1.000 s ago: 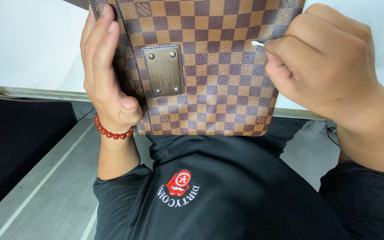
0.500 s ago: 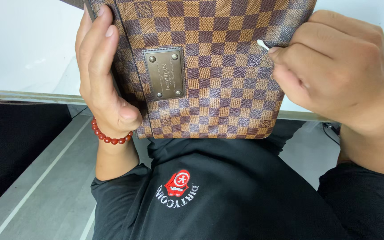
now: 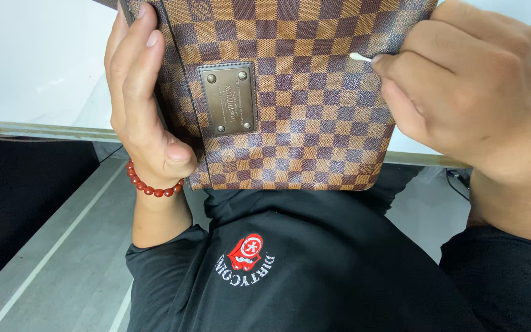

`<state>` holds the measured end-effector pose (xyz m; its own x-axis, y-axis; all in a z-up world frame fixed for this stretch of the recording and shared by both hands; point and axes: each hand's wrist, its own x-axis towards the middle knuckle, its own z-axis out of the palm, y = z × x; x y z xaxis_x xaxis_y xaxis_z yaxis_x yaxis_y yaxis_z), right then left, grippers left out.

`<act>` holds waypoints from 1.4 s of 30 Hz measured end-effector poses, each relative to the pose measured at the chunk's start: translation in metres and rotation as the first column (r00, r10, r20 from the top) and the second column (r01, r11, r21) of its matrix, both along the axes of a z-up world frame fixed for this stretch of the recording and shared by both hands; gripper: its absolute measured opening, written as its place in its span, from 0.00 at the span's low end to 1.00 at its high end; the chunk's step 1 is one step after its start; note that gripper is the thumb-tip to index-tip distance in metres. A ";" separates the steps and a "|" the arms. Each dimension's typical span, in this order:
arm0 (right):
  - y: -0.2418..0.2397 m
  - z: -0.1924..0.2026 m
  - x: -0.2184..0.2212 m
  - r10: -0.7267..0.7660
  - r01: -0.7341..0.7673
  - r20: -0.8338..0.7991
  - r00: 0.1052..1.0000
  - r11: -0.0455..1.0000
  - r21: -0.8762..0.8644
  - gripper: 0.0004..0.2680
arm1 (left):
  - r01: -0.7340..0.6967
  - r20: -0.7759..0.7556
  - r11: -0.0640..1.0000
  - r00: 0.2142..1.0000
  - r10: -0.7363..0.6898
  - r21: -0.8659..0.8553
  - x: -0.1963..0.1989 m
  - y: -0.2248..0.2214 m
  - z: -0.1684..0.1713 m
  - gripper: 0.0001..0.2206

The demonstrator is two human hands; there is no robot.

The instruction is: The person cleans the surface and around the metal plate of a checkered brown bag using a cotton swab with a cleaning solution.

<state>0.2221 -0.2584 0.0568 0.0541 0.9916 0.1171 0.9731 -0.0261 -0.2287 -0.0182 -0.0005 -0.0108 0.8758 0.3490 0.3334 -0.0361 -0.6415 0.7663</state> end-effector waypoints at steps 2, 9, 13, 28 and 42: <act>0.002 0.000 0.000 0.020 -0.022 0.036 0.999 0.999 0.048 0.06 | -0.003 -0.001 1.000 1.000 0.003 -0.005 0.001 -0.001 0.000 0.41; 0.004 0.003 -0.001 -0.012 0.009 0.053 0.999 0.998 0.056 0.05 | -0.002 0.010 1.000 1.000 0.002 0.006 0.002 0.000 -0.001 0.42; -0.003 -0.001 0.003 -0.004 0.004 -0.011 1.000 0.999 0.034 0.04 | -0.001 0.014 1.000 1.000 0.001 0.014 0.002 0.001 -0.001 0.42; -0.003 0.007 0.001 -0.043 0.042 -0.016 0.999 0.998 -0.049 0.04 | -0.004 0.004 1.000 1.000 0.004 0.018 0.001 -0.001 0.001 0.42; -0.009 0.002 -0.002 -0.105 0.106 0.030 0.994 0.994 -0.032 0.04 | -0.002 -0.018 1.000 1.000 0.002 0.026 -0.001 -0.001 0.003 0.42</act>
